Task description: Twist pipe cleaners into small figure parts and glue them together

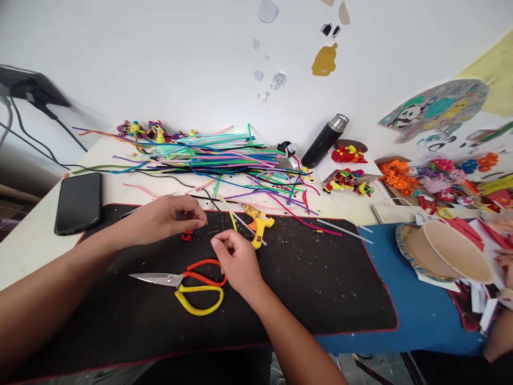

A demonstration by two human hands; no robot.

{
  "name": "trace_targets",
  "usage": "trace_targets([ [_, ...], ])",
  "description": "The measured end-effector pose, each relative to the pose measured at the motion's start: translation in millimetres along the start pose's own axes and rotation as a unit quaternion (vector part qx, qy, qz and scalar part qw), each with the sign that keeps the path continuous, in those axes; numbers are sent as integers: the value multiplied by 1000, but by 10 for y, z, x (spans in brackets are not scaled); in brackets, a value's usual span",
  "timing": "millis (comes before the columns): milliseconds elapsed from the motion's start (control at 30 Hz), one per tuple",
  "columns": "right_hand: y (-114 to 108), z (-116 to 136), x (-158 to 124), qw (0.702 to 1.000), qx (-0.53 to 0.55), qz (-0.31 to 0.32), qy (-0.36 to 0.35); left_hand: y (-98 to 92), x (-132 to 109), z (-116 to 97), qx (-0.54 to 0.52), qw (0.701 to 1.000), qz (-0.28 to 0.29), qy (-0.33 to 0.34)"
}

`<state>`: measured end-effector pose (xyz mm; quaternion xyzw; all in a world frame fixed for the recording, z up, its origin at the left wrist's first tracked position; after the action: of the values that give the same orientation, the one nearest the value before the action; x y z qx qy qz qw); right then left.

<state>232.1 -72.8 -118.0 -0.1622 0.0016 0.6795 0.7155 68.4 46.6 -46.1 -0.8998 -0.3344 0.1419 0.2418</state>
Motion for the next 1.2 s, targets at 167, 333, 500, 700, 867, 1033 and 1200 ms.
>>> trace_targets([
  [167,6,128,115,999,30,-12,-21,6,-32,-56,-38,999,-1,-10],
  [333,66,253,209,998,44,1,-34,-17,-37,-44,-55,998,-11,-21],
  [500,97,330,285,998,42,-4,-47,-59,-40,-80,-58,998,-14,-13],
  [700,116,361,327,997,59,-5,-58,-153,-41,-74,-61,998,-20,-19],
  [867,148,322,298,996,76,-1,-50,-222,-32,-32,-50,998,-22,-30],
  [1033,171,296,287,996,66,12,-50,-157,-43,-29,-40,999,15,-33],
  [1200,175,306,285,997,55,16,-49,-117,-49,-35,-26,999,24,-27],
])
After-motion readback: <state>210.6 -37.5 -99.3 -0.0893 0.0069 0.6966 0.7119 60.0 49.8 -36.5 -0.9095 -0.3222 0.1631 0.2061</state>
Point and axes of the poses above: each hand's wrist, its own x-axis towards the middle knuckle, its own y-axis out of the palm, z = x × y, the point moved 5 cm from there along x, towards the middle knuckle, and after that the axes turned 10 degrees about -x, right-handed, at the moved point
